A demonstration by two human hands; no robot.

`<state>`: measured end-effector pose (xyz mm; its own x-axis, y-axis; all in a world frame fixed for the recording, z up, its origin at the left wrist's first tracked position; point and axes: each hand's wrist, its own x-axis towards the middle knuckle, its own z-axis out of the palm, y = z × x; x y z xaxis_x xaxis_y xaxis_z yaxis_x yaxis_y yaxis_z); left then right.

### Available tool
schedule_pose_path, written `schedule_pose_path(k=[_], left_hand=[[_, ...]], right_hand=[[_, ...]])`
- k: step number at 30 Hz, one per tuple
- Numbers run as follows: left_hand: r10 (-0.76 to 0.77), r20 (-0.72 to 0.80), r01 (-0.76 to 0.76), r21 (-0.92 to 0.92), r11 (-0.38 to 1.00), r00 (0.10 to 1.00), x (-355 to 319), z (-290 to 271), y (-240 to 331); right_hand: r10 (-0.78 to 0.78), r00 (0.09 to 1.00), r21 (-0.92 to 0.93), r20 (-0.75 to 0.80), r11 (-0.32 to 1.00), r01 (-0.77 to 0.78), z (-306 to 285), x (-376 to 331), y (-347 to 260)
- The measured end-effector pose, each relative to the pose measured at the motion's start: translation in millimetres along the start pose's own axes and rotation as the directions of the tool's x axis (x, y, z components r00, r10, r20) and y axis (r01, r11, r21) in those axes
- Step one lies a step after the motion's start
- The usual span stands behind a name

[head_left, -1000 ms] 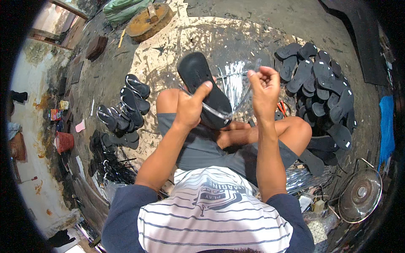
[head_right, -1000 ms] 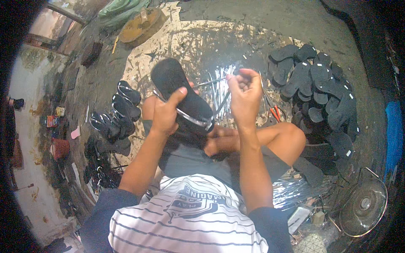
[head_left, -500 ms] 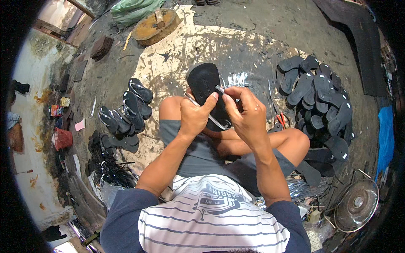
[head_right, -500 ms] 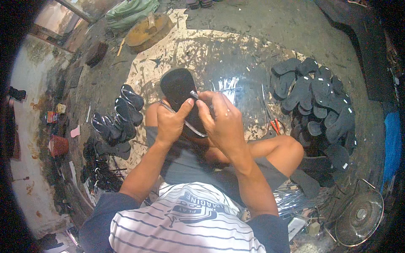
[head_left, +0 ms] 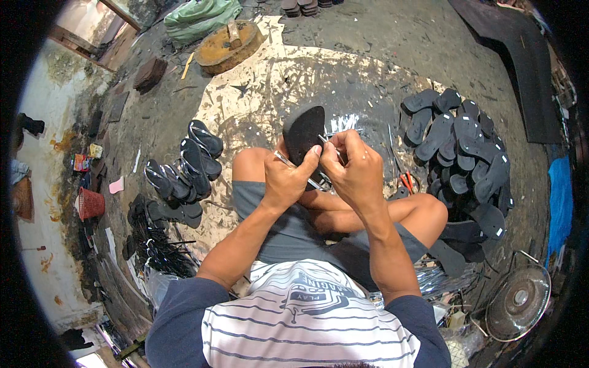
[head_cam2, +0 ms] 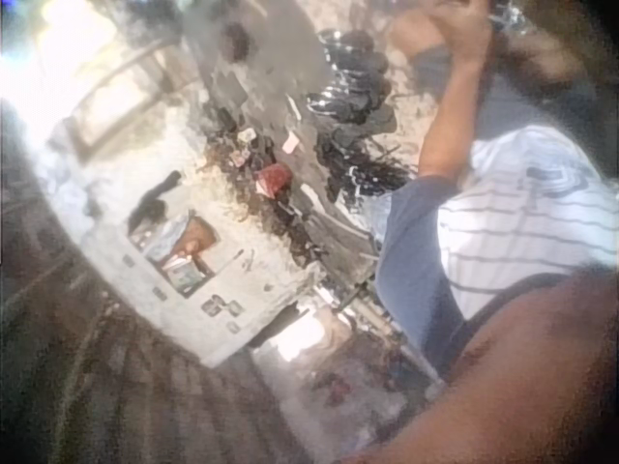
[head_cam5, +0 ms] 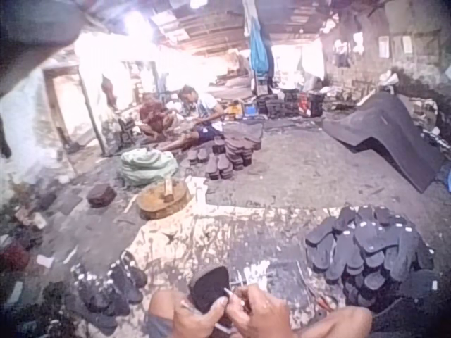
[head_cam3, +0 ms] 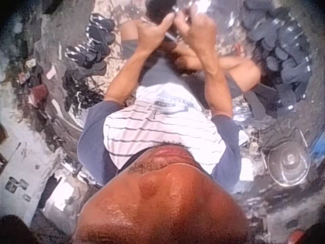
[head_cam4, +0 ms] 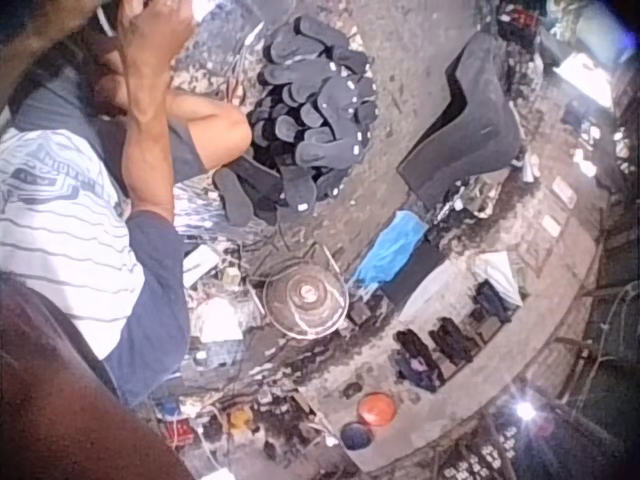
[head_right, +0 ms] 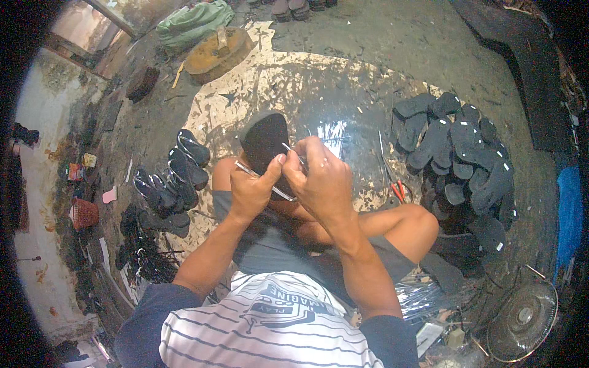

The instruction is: The person sits on the floor and repeatedly inserts metal pins into black flip-flop soles, then presses the straps into place. Finished flip-flops are set aside in a growing pile while other workers are visible in the background.

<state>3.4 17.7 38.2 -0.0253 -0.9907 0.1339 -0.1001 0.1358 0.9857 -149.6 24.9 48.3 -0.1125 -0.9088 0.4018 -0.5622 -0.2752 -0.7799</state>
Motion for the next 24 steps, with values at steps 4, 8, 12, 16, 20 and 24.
schedule_pose_path(k=[4,8,12,16,20,24], left_hand=[[-0.013,0.031,0.012,0.052,0.999,0.999,-0.6,-1.2,-4.1],[-0.021,0.003,0.021,0.033,0.999,1.000,0.5,-2.6,-5.9],[0.016,0.008,-0.016,-0.022,1.000,1.000,4.9,-0.2,-6.6],[0.044,0.027,-0.043,-0.024,0.999,0.999,4.2,0.1,-4.0],[0.093,0.046,-0.096,0.082,0.992,0.995,1.0,-2.2,-17.3],[0.199,0.064,-0.208,0.197,0.958,0.978,5.1,-3.3,-15.1]], right_hand=[[0.037,0.999,0.000,0.029,0.999,-0.037,8.1,5.1,5.5],[0.051,0.999,0.134,0.008,0.990,-0.052,2.9,-2.0,-1.6],[0.038,0.999,0.078,-0.027,0.996,-0.036,2.4,4.5,-1.2],[0.011,1.000,0.048,-0.029,0.999,-0.009,5.5,1.8,3.1],[0.001,1.000,0.012,-0.008,1.000,-0.001,6.2,2.1,-1.7],[-0.037,0.999,-0.004,0.013,0.999,0.037,10.4,5.0,6.9]])
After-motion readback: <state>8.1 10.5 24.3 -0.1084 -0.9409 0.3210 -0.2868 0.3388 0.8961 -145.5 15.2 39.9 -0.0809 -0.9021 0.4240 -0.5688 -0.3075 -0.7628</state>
